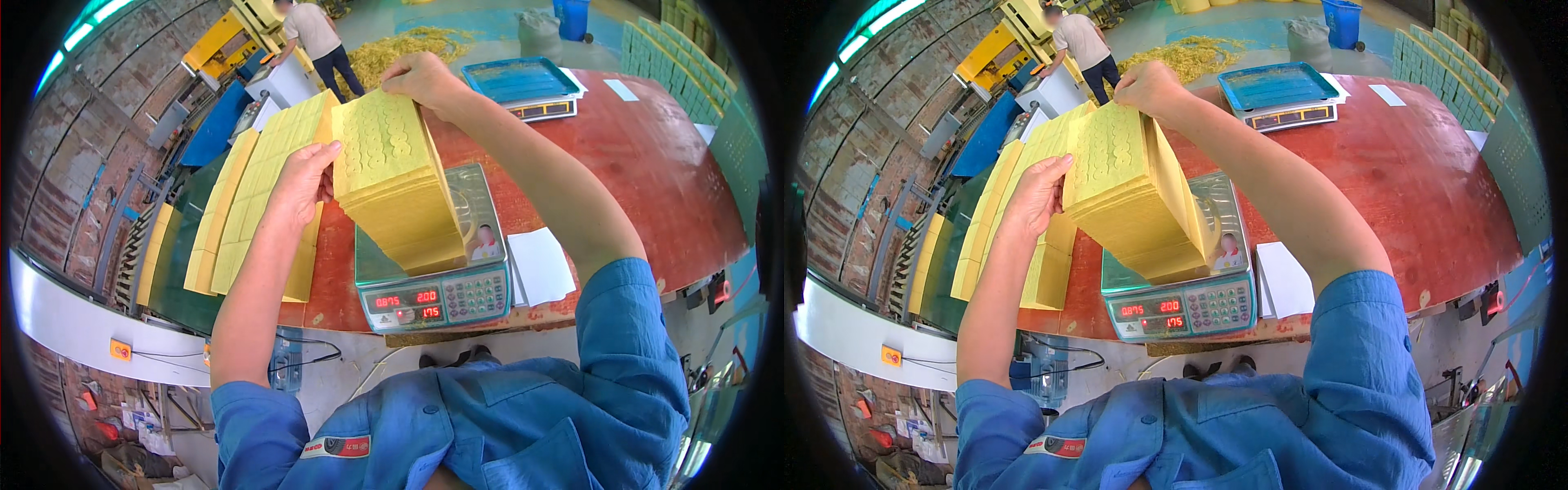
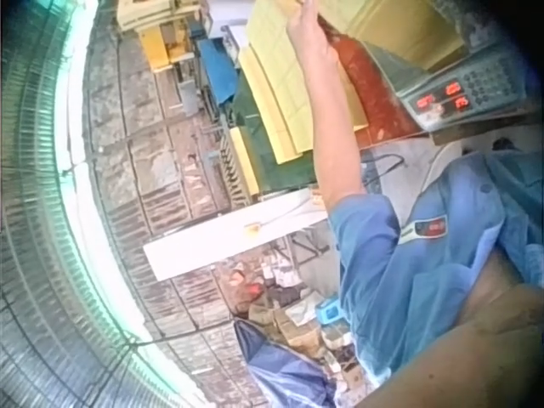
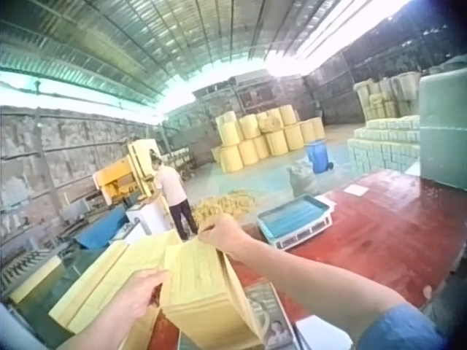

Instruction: The recorder organizes stacks of yellow paper, wraps them, uses a banding machine to secure them, and weighs stacks on a digital scale.

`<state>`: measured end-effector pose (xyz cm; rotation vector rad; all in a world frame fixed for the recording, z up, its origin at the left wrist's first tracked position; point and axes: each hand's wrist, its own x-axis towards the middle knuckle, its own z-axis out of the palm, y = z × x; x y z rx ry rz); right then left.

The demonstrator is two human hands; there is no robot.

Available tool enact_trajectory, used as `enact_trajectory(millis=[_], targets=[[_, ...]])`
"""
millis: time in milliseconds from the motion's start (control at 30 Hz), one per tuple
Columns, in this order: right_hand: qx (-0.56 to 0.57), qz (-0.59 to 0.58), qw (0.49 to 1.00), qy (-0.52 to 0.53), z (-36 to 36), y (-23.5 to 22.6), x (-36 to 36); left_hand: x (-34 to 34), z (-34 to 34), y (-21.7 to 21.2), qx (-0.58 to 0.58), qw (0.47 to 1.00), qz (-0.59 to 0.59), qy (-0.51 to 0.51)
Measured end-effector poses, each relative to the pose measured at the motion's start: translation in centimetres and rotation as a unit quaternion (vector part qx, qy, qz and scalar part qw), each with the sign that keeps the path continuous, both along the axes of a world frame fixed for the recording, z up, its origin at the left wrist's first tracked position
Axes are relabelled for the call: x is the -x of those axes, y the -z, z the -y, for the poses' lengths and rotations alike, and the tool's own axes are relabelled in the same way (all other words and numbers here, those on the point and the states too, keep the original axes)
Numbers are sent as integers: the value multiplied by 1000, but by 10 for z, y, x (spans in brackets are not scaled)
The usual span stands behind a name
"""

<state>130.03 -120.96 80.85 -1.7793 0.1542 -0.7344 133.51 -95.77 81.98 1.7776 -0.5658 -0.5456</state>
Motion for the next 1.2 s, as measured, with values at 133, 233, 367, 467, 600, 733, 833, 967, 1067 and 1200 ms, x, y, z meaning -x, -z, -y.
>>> enact_trajectory(millis=[133,233,367,467,600,733,833,967,1067,1200], targets=[[-9,28,999,-14,1,5,5,1,1,3,-2,1000,17,-7],[-6,10,1000,-7,-1,6,9,1,1,5,-14,999,31,-19],[10,-11,999,-28,-2,7,18,9,1,3,-26,998,54,-20],[17,-8,999,-32,-1,8,24,14,0,4,-27,997,77,-12],[28,-11,999,-30,0,8,26,20,3,5,-19,994,105,-13],[28,-19,999,-16,-2,9,25,19,3,9,6,990,138,-8],[55,-16,998,2,-1,11,26,19,7,11,-19,983,176,-38],[82,-33,995,48,-7,8,27,14,5,16,-37,969,238,-51],[112,-33,990,80,-4,12,25,12,7,19,-32,964,262,-43],[132,10,987,88,-3,16,25,12,8,22,-36,950,305,-54]])
